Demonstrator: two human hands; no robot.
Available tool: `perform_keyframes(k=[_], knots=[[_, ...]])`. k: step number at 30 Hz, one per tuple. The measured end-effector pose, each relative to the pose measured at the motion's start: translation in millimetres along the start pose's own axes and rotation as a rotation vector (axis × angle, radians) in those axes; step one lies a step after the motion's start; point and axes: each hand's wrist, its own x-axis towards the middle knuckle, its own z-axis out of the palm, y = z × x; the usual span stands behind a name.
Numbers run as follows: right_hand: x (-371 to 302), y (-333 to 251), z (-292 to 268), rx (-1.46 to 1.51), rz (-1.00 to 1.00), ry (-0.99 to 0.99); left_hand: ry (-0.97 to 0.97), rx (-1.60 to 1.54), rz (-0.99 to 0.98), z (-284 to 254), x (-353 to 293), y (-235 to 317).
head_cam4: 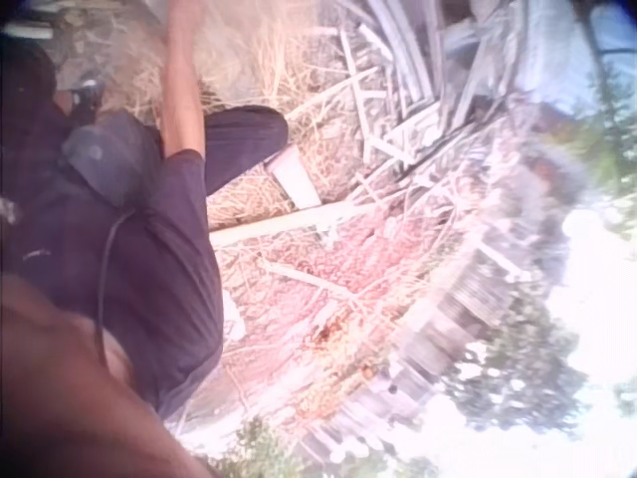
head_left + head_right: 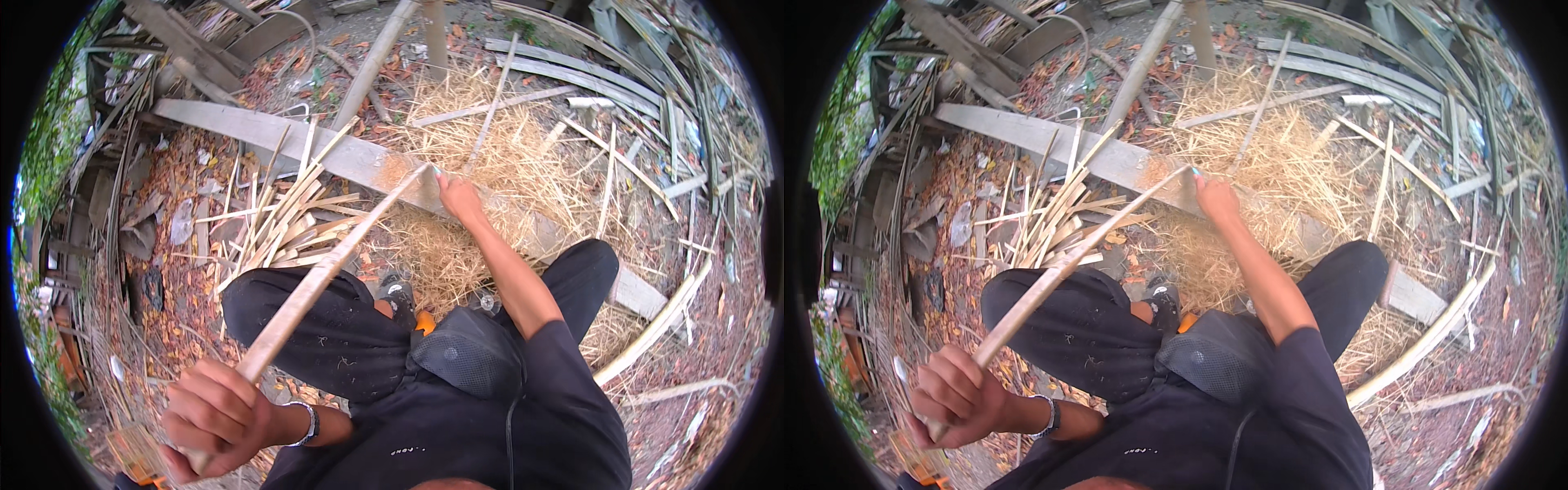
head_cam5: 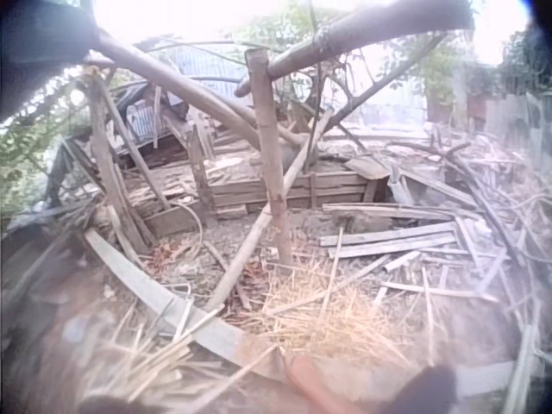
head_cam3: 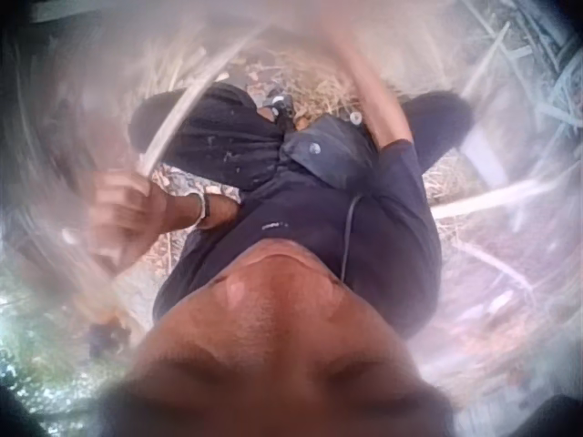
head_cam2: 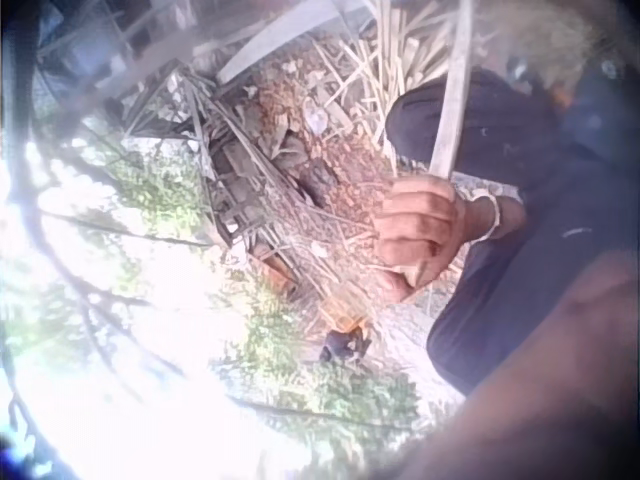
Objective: The person sits on the ground and uses a small knife to shave thin strips from a long piece of bamboo. They hold the bamboo with their left hand and carefully scrape the surface with the knife in their right hand, creating a pile of bamboo shavings.
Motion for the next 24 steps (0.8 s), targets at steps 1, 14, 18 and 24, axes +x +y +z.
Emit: perform_keyframes(k=[1, 14, 18, 24], knots=[[-22, -30, -24, 0.107, -0.031, -0.094, -0.128, -0.058, -0.018, -1, 1, 0], [-138, -72, -69, 0.415, -0.436, -0.129, -0.475, -0.279, -0.083, -4, 9, -1], [-101, -36, -52, 0.205, -0.153, -0.101, -0.269, -0.121, -0.095, -17, -9, 13], [-125, -56, -59, 0.405, -0.309, -0.185, -0.374, -0.326, -0.016, -5, -3, -5]])
